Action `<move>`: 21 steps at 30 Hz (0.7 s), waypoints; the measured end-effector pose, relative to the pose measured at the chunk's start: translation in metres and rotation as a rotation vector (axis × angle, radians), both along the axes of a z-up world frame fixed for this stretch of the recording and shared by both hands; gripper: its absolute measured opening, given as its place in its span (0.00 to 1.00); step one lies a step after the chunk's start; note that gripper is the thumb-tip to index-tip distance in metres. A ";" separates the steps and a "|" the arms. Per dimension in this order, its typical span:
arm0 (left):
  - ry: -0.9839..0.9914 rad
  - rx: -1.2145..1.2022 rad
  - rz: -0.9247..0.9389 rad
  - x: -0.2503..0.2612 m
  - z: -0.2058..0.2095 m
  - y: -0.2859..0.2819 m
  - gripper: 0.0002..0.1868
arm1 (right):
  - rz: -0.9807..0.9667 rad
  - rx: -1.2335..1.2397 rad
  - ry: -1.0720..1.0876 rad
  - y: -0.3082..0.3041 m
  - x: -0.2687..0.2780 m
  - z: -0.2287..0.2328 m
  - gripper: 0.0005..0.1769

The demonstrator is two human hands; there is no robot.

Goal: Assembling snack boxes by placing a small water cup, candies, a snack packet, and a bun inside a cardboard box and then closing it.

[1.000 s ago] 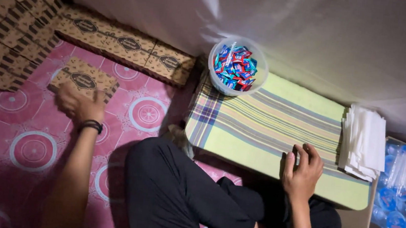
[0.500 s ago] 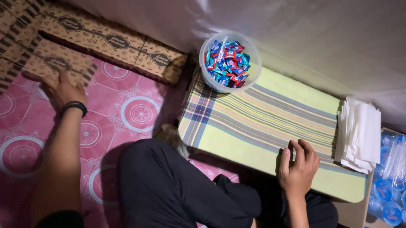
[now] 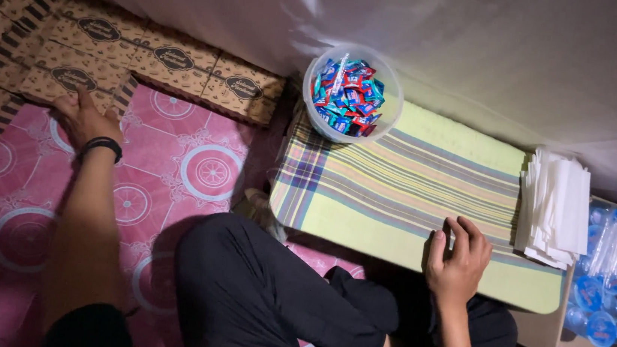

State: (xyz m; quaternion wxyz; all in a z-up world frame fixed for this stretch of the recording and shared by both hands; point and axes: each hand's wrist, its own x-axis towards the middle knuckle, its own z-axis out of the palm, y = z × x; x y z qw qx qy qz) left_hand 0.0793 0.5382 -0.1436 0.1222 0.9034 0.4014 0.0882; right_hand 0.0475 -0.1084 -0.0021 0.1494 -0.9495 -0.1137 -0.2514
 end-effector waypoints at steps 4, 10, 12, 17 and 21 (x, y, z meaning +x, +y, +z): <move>-0.070 0.045 -0.136 -0.012 -0.017 0.009 0.29 | 0.005 0.022 -0.006 -0.005 0.001 -0.003 0.15; 0.201 0.220 -0.315 -0.035 0.037 -0.072 0.32 | -0.025 0.067 -0.032 -0.009 0.001 0.001 0.17; 0.257 0.289 -0.411 -0.050 0.080 -0.125 0.27 | -0.006 0.109 -0.055 -0.010 0.001 0.003 0.17; -0.074 -0.133 -0.646 -0.064 0.162 -0.284 0.25 | -0.024 0.056 -0.083 -0.034 0.004 -0.019 0.14; -0.209 -0.255 -0.976 -0.059 0.192 -0.407 0.24 | -0.069 0.039 -0.045 -0.037 -0.001 -0.022 0.14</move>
